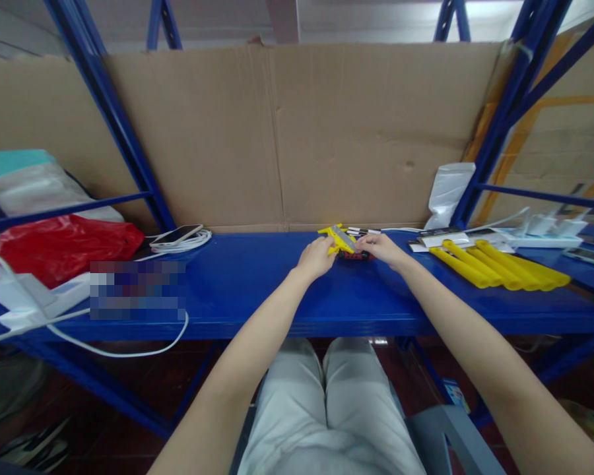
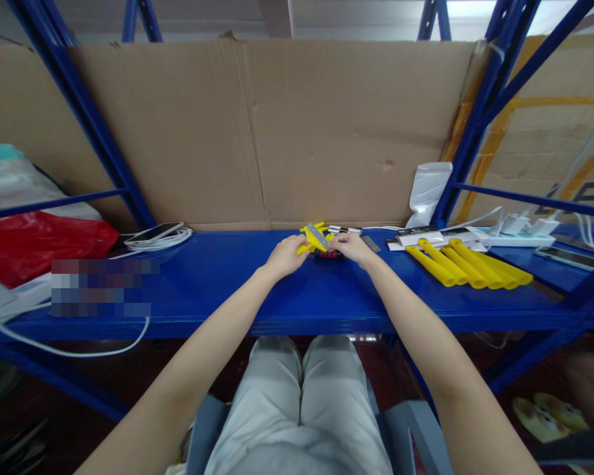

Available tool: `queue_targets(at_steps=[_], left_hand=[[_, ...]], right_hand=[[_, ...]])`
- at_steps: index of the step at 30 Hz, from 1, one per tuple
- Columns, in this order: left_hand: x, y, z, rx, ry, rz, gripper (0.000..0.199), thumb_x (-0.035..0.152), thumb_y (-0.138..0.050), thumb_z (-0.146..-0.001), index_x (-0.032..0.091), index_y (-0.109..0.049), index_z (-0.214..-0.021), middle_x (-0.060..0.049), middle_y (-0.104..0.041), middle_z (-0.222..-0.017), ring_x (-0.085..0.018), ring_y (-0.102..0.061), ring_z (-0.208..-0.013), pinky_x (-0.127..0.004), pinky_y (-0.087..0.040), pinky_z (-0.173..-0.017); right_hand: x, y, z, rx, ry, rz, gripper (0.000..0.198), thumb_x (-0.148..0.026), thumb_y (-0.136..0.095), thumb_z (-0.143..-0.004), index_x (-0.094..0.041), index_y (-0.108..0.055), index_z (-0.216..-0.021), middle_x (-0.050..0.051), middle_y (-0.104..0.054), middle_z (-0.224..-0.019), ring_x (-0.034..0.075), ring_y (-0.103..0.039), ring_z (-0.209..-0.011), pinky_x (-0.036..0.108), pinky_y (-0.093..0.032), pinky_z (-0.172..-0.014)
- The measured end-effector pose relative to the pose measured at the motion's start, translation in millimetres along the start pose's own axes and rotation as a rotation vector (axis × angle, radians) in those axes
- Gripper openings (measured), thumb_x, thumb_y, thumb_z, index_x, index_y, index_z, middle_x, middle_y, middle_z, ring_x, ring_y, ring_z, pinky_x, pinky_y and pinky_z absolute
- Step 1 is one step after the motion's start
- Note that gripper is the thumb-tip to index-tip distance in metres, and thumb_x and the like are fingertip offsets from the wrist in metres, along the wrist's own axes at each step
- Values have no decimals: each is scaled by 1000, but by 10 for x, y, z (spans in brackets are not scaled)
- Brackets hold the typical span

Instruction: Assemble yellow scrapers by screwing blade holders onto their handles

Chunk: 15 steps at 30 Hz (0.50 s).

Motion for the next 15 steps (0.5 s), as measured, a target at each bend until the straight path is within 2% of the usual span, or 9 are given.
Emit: queue_targets(at_steps=[3,9,15], left_hand=[[21,28,20,-10,-6,-7,25,20,-52,-83,20,-55,-108,-8,-60,-112,-22,-58,-103,-32,-46,-87],[69,58,72,-56,-72,-46,49,16,-44,-86,25,-40,-134,-8,-55,-119,-22,-57,-106,-32,-45,-88],[78,14,73,-100,-113,-90,47,19,-39,-89,31,-42,-135,-7,-52,-118,-21,-58,-102,-31,-46,-85]], right_hand=[[4,0,5,-4,-33,14,8,-20,-63,-64,-18,-65,-56,2,-67,-69,16,-60,-74,33,-44,-84],[3,-5,-1,-31,12,15,7,-22,-65,-62,-18,-65,-57,1,-66,-67,16,-59,-72,33,-44,-82],[-21,-13,20,-40,9,15,8,-25,-64,-62,-18,-64,-58,0,-63,-65,14,-56,-68,30,-43,-77]])
Point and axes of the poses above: each hand's wrist, its own z-axis away from the middle knuckle, its own y-axis out of the back of the hand, x = y × z, the point moved 4 cm from there along -z, towards the middle knuckle
